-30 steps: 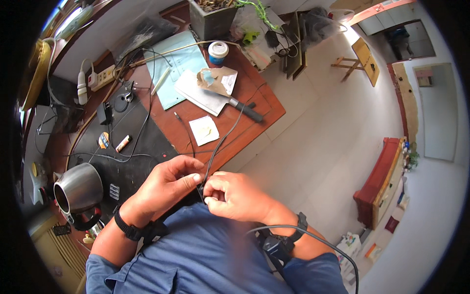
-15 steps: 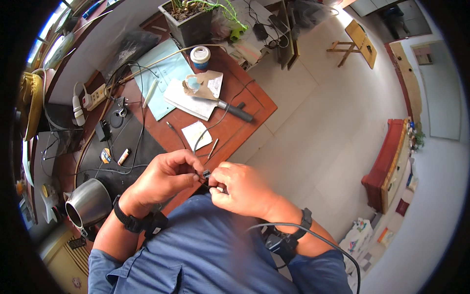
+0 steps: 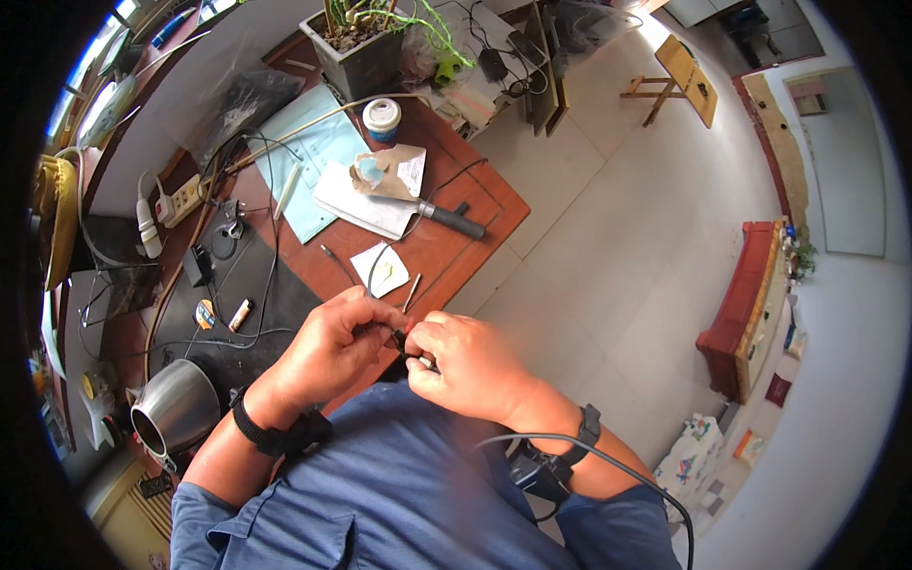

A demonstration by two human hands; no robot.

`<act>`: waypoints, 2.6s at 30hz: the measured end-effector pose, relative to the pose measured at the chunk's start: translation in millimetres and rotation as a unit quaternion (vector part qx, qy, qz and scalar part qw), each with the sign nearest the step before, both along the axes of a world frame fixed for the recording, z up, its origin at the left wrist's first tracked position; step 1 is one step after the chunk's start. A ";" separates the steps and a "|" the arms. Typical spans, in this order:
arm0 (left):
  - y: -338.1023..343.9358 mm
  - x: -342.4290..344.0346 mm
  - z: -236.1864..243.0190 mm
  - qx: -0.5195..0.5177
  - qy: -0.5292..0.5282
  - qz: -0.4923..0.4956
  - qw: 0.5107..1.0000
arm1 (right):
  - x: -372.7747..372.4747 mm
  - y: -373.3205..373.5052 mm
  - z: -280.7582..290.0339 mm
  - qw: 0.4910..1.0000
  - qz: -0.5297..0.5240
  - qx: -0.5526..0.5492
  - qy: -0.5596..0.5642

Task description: The person walks from an outdoor area into a room and sits at a workbench. They pick up a wire and a roll of electrical tape, then wrap the tape around a section of the wire. After finishing, they place the tape on the table and pick up a kettle.

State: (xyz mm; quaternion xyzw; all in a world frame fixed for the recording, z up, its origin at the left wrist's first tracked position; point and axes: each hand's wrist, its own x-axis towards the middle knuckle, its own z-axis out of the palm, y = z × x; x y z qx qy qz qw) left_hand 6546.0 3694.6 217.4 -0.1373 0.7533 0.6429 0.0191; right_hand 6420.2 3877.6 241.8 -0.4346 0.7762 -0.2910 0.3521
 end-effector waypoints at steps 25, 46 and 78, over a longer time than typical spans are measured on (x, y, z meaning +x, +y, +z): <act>-53.6 -36.7 -38.7 0.205 -0.099 0.287 0.931 | -28.3 1.6 6.9 0.998 -0.002 0.006 -0.069; -15.5 17.2 -36.6 0.281 -0.038 -0.052 0.958 | -25.7 5.1 8.1 0.863 -0.187 0.049 -0.467; -16.0 41.5 22.0 0.267 -0.066 0.071 0.959 | -1.3 -21.5 -8.3 0.887 -0.151 -0.045 -0.433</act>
